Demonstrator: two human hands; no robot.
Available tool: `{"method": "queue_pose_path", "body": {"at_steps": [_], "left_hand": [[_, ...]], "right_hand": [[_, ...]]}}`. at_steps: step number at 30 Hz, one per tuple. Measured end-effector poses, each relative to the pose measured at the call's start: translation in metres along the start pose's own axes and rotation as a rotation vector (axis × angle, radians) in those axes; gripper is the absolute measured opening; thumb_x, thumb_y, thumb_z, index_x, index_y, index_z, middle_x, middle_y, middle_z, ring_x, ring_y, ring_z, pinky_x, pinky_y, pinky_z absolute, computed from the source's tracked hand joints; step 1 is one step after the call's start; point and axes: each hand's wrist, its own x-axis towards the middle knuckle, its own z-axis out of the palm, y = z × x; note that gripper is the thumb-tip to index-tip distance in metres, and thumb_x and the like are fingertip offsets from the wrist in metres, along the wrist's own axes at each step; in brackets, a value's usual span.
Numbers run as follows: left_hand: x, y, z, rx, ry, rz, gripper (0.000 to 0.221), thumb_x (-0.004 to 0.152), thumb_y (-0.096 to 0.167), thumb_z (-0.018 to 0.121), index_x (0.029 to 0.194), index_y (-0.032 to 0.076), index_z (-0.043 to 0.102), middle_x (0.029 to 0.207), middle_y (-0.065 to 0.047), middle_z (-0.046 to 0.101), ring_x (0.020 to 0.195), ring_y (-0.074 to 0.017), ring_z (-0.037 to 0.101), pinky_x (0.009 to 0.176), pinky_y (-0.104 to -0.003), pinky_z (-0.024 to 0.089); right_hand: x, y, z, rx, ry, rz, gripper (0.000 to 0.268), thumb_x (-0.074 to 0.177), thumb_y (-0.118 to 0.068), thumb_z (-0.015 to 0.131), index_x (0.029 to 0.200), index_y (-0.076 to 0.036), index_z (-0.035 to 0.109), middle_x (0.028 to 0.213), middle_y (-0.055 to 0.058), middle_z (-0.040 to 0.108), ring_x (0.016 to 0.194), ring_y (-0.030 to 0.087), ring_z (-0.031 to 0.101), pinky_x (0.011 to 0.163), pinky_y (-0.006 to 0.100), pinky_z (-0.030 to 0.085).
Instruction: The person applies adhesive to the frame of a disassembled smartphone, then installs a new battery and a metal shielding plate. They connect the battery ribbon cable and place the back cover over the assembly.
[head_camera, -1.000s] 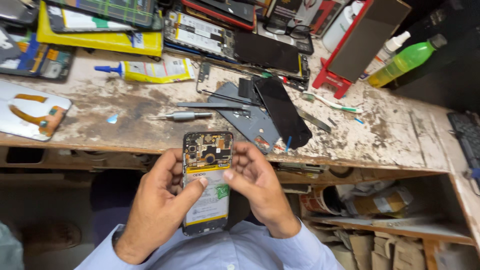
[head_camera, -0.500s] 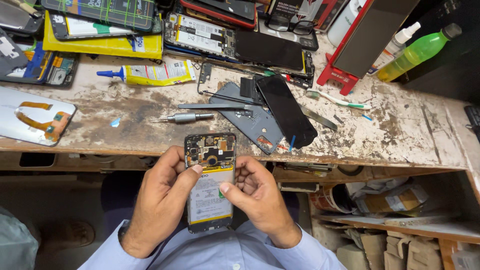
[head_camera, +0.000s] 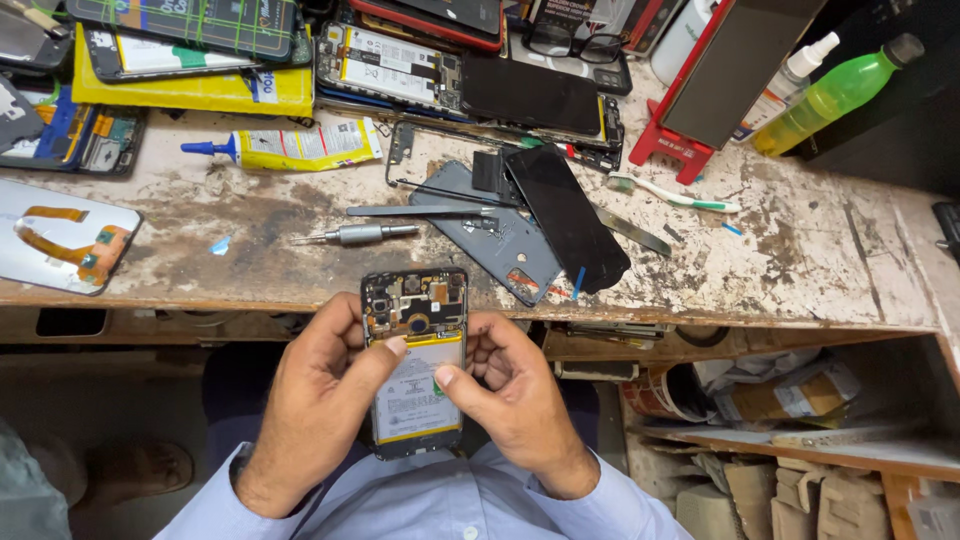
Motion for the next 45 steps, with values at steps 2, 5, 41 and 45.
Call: {"method": "queue_pose_path", "body": {"at_steps": [2,5,41,45], "left_hand": [[0.001,-0.002,0.002,-0.043,0.005,-0.033,0.021,0.093,0.005,0.063,0.113,-0.002,0.062,0.097,-0.007,0.074,0.085,-0.0069,0.066,0.074,-0.024,0.056],[0.001,-0.003,-0.001,-0.148,-0.022,-0.029,0.026,0.093,0.003,0.062,0.119,-0.002,0.062,0.102,-0.007,0.073,0.091,-0.0079,0.065,0.08,-0.025,0.054],[0.006,-0.032,-0.017,-0.233,0.065,-0.08,0.049,0.084,-0.008,0.063,0.131,-0.004,0.053,0.112,-0.02,0.075,0.103,-0.0231,0.073,0.089,-0.037,0.059],[0.017,-0.017,-0.02,-0.262,0.124,-0.011,0.049,0.085,-0.007,0.062,0.132,-0.003,0.051,0.114,-0.02,0.074,0.103,-0.0237,0.073,0.089,-0.039,0.06]], "right_hand": [[-0.002,-0.002,0.003,-0.036,-0.003,-0.027,0.031,0.094,-0.002,0.069,0.124,0.002,0.058,0.11,0.005,0.066,0.102,0.011,0.063,0.095,0.029,0.053],[-0.005,-0.002,0.004,-0.044,0.007,-0.028,0.032,0.094,-0.002,0.07,0.123,0.001,0.058,0.107,0.004,0.066,0.1,0.011,0.063,0.093,0.029,0.053],[0.015,-0.017,-0.009,-0.097,0.023,-0.073,0.051,0.092,-0.006,0.077,0.139,-0.001,0.056,0.108,0.006,0.066,0.097,0.011,0.062,0.09,0.026,0.053],[0.03,-0.055,-0.046,-0.879,0.451,-0.209,0.05,0.083,-0.022,0.082,0.127,-0.004,0.066,0.109,0.008,0.073,0.099,0.017,0.07,0.09,0.03,0.057]]}}
